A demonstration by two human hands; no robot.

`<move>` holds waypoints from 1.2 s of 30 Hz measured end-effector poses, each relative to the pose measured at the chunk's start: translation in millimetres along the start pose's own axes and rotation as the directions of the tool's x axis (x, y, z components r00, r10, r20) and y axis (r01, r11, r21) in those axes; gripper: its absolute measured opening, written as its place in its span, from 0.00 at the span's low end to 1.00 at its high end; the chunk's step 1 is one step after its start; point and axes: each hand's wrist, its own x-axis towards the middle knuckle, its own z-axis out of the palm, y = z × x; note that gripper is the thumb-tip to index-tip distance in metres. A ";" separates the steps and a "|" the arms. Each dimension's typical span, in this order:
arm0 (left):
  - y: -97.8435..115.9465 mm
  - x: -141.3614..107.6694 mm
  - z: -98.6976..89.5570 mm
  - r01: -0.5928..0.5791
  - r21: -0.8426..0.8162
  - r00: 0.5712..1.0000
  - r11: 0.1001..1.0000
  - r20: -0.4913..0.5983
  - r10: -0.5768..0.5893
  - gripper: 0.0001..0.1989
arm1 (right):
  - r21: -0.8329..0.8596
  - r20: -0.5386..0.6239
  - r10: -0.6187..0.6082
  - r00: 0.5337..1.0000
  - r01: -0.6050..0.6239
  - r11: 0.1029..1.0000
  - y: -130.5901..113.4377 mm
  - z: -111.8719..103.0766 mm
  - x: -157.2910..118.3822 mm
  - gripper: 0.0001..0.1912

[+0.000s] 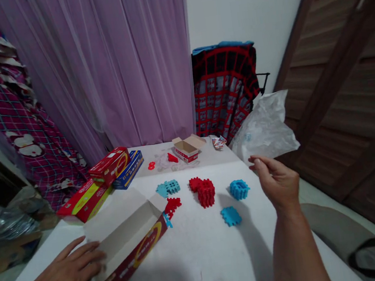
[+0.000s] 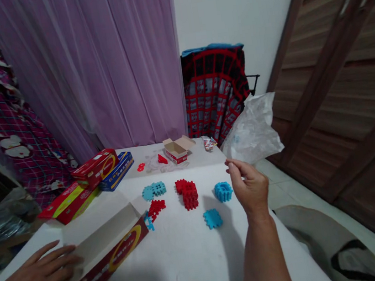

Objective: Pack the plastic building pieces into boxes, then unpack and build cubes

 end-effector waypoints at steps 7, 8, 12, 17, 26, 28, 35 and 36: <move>43.6 22.9 -24.1 -0.034 -0.021 0.995 0.999 -0.100 0.032 0.25 | 0.017 0.053 0.016 0.998 -0.017 1.000 -8.7 -0.9 -16.2 0.15; 51.0 27.3 -27.8 -0.032 0.009 0.996 0.999 -0.083 0.033 0.27 | 0.017 0.080 0.009 0.997 -0.011 1.000 -9.9 1.1 -19.8 0.15; 70.2 39.3 -23.0 -0.089 0.043 0.996 0.995 0.006 0.089 0.28 | -0.029 0.176 0.006 0.984 -0.001 1.000 -6.0 13.6 -33.8 0.16; 80.8 47.8 18.3 -0.014 -0.003 0.996 1.000 -0.089 0.014 0.28 | -0.138 0.181 0.075 0.981 -0.050 0.989 7.7 32.1 -49.5 0.18; 76.9 34.7 59.5 0.085 -0.232 0.950 0.969 -0.276 -0.149 0.18 | -0.371 0.182 0.276 0.944 -0.194 0.908 0.0 69.0 -80.0 0.23; 75.0 29.5 65.9 0.064 -0.272 0.926 0.960 -0.344 -0.159 0.16 | -0.409 0.196 0.249 0.949 -0.151 0.900 -3.2 80.3 -83.5 0.24; 74.4 21.2 79.7 0.113 -0.339 0.891 0.934 -0.382 -0.246 0.13 | -0.357 0.097 0.075 0.993 -0.035 0.933 -2.8 96.5 -107.5 0.17; 71.0 20.1 80.9 0.091 -0.314 0.899 0.945 -0.383 -0.214 0.13 | -0.337 0.061 0.047 0.997 -0.024 0.941 -1.0 91.6 -114.2 0.15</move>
